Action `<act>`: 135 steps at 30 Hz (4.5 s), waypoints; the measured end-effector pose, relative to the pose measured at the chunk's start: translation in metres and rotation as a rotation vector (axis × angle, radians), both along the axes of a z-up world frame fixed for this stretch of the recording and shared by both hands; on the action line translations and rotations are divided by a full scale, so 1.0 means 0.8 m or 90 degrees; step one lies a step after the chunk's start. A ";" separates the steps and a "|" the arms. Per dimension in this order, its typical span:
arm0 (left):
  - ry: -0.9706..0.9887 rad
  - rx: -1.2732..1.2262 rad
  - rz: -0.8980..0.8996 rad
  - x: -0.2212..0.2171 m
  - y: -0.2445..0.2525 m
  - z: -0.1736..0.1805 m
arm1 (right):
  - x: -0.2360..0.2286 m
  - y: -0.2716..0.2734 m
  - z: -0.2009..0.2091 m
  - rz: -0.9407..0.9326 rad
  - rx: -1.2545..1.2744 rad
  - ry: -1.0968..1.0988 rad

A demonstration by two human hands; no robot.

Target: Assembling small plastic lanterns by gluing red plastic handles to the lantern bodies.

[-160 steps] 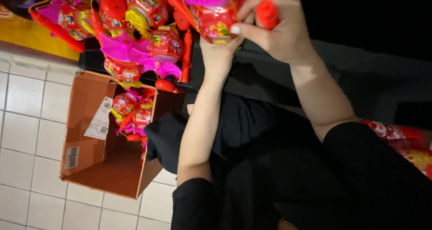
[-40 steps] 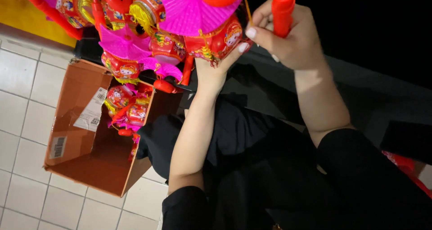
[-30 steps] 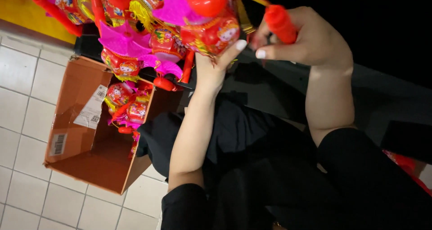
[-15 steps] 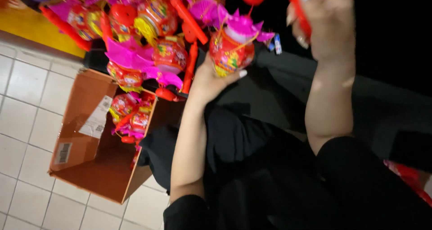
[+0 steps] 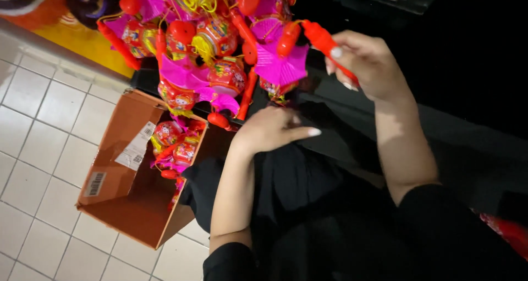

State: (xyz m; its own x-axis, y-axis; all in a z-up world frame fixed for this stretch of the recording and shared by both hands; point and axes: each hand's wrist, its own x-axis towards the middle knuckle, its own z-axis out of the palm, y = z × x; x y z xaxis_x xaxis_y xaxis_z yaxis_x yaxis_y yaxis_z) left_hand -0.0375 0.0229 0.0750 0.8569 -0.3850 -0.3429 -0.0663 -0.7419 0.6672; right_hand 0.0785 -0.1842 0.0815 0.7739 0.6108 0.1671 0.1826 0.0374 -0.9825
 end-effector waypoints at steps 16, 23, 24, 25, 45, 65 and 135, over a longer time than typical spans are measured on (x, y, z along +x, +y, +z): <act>-0.206 -0.718 0.259 0.085 -0.105 -0.177 | -0.007 -0.052 -0.258 0.056 0.311 0.246; -0.275 -0.549 0.291 0.070 -0.130 -0.094 | -0.004 -0.075 -0.235 0.072 0.426 0.401; -0.272 -0.641 0.259 0.065 -0.131 -0.085 | -0.009 -0.083 -0.222 0.058 0.456 0.478; -0.270 -0.645 0.270 0.071 -0.131 -0.081 | 0.010 -0.107 -0.234 0.060 0.448 0.486; -0.091 -1.180 0.340 0.076 -0.052 -0.027 | -0.014 -0.072 -0.019 -0.149 -0.125 -0.373; -0.121 -1.146 0.379 0.077 -0.045 -0.038 | -0.018 -0.045 0.013 -0.208 -0.088 -0.585; -0.395 -0.975 0.385 0.093 -0.052 -0.041 | 0.083 -0.075 -0.086 -0.027 -0.226 -0.500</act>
State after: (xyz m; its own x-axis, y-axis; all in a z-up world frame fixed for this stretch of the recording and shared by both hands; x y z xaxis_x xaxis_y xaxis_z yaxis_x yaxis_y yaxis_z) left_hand 0.0366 -0.0189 0.0420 0.8402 0.3733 0.3934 -0.5355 0.4569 0.7102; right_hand 0.1452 -0.2439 0.0128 0.5371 0.7015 0.4684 0.8085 -0.2696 -0.5232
